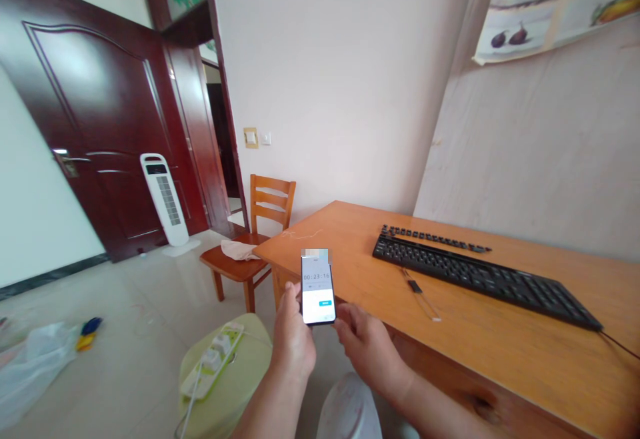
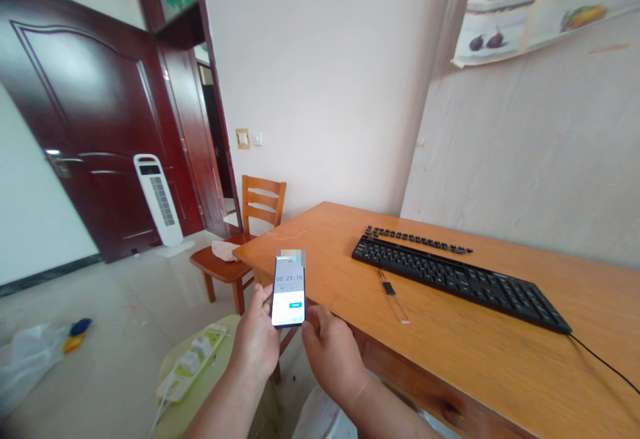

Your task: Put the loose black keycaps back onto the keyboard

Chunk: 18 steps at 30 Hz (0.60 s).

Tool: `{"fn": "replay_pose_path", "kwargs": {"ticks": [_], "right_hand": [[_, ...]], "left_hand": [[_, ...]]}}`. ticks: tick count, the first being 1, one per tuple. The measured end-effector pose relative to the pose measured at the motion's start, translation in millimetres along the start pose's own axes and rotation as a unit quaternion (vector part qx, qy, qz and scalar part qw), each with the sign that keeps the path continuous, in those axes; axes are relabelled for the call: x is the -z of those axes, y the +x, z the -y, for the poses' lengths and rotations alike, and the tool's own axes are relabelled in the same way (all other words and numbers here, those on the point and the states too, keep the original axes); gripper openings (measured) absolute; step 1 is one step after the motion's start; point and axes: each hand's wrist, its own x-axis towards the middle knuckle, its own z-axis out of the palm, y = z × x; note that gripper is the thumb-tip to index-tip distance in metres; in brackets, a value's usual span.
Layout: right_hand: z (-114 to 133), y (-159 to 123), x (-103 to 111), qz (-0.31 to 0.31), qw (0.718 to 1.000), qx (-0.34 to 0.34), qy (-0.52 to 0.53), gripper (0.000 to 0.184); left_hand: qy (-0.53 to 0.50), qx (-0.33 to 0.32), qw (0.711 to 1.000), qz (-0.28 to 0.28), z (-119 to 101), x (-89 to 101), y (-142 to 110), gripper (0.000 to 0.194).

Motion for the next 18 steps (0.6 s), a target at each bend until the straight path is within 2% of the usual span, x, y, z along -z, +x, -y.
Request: {"fn": "replay_pose_path", "kwargs": {"ticks": [3, 6, 10, 18], "right_hand": [[2.8, -4.7, 8.2, -0.036, 0.978, 0.117, -0.168, 0.038], [1.1, -7.5, 10.8, -0.021, 0.949, 0.168, -0.265, 0.052], [-3.1, -7.8, 9.6, -0.002, 0.933, 0.178, -0.312, 0.061], [-5.6, -5.3, 11.0, -0.018, 0.931, 0.163, -0.326, 0.061]], "left_hand": [[-0.001, 0.002, 1.000, -0.010, -0.1, -1.8, 0.4, 0.052], [-0.002, 0.003, 1.000, -0.013, -0.8, -4.2, -1.0, 0.051], [-0.003, -0.002, 1.000, -0.015, -1.4, -7.0, -2.2, 0.050], [0.013, 0.020, 1.000, 0.001, 0.5, -9.4, 4.0, 0.052]]}}
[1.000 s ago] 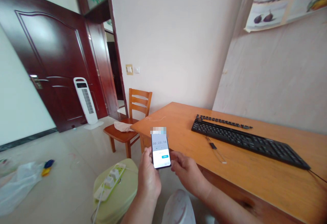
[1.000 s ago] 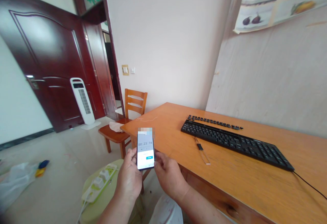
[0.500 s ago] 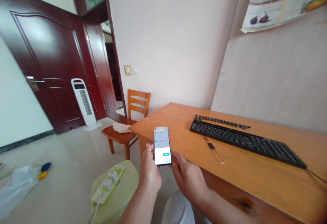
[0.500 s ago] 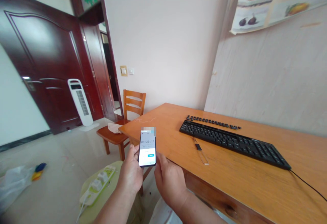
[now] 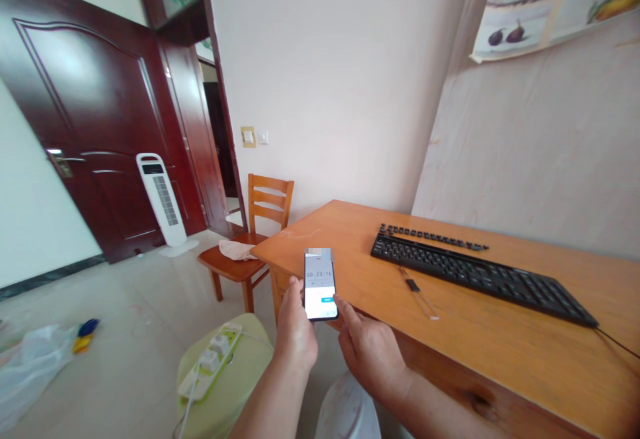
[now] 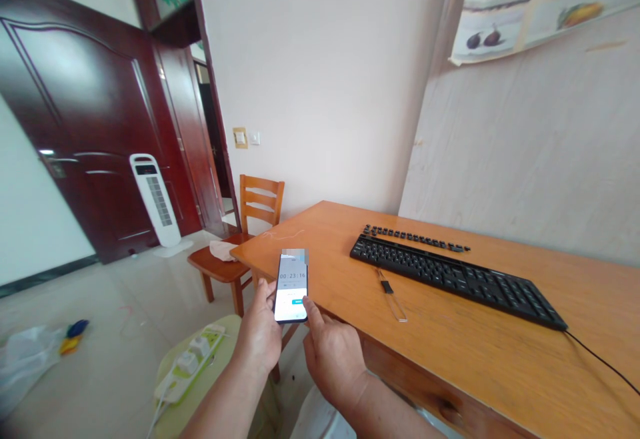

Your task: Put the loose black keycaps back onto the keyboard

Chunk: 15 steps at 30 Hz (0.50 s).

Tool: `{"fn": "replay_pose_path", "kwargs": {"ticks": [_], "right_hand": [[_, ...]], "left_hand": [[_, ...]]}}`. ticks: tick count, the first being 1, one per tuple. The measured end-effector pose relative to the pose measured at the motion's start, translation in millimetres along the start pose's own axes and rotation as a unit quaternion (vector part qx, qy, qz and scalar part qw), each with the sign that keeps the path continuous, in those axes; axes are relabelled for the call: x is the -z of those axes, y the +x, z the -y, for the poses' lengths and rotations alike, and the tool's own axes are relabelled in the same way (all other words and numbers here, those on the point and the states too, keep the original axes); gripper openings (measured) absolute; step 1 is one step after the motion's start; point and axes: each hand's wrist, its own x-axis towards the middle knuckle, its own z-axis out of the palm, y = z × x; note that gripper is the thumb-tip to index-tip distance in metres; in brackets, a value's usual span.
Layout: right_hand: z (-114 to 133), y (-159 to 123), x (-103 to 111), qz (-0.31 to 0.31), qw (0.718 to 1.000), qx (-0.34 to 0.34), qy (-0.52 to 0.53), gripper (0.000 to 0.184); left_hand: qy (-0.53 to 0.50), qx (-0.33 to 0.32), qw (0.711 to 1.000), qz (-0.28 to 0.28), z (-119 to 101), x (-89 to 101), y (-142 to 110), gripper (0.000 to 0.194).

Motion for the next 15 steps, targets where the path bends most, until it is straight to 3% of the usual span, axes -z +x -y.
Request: {"fn": "replay_pose_path", "kwargs": {"ticks": [7, 15], "right_hand": [[1, 6, 1, 0.035, 0.998, -0.018, -0.052, 0.062], [3, 6, 5, 0.027, 0.997, -0.015, -0.070, 0.060]], "left_hand": [[-0.006, 0.027, 1.000, 0.001, -5, -3.1, 3, 0.053], [0.003, 0.067, 0.997, 0.022, -13, -7.8, -1, 0.055]]}}
